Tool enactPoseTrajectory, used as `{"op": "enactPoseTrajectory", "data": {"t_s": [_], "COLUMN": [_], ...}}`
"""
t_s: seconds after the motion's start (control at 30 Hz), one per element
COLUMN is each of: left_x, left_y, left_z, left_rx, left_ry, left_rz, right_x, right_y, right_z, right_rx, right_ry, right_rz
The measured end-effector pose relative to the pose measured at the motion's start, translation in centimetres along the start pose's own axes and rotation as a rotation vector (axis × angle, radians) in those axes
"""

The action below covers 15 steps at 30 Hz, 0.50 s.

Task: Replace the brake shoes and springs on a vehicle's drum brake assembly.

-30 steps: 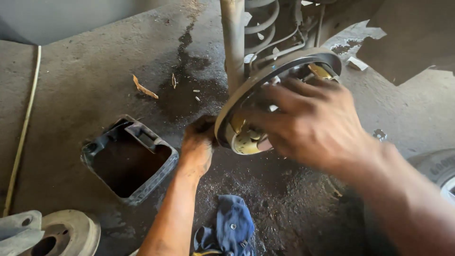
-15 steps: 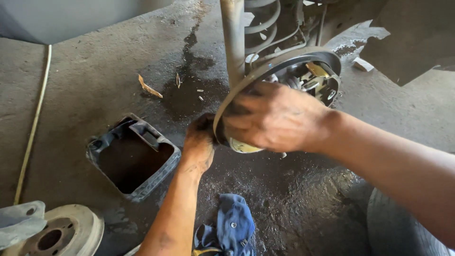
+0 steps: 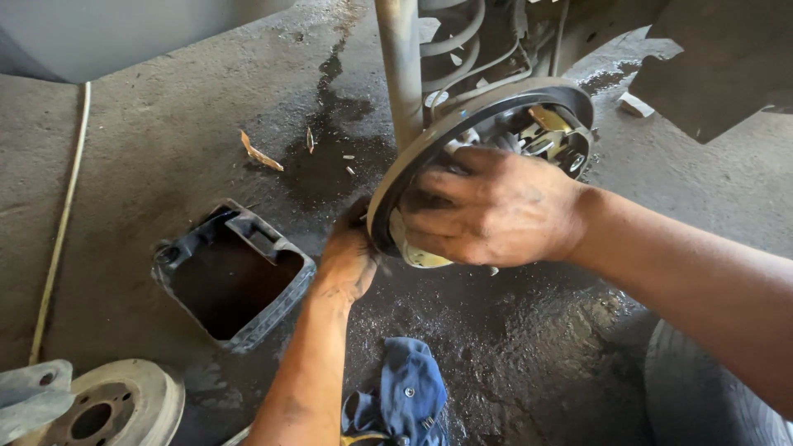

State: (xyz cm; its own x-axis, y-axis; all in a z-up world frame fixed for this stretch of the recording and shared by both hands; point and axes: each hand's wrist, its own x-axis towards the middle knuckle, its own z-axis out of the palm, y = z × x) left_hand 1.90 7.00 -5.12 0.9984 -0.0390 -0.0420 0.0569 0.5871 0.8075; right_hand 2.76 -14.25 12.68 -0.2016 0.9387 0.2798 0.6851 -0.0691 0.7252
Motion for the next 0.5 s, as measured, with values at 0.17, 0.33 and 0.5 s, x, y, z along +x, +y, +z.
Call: {"op": "enactPoseTrajectory", "data": {"t_s": [0.17,0.33,0.5], "left_x": [-0.7,-0.4,-0.2], "left_y": [0.8,1.0,1.1], "left_z": [0.4,0.9,1.3], "left_rx": [-0.225,-0.257,-0.293], "left_ry": [-0.053,-0.112,-0.169], "left_rz": [0.027,0.065,0.107], "right_x": [0.4,0.2,0.3], "right_y": [0.0,0.0,0.0], "right_z": [-0.6,-0.2,-0.2], "right_rx": [0.039,0.061,0.058], "right_ry": [0.006,-0.011,-0.005], "right_rz": [0.035,0.038,0.037]}}
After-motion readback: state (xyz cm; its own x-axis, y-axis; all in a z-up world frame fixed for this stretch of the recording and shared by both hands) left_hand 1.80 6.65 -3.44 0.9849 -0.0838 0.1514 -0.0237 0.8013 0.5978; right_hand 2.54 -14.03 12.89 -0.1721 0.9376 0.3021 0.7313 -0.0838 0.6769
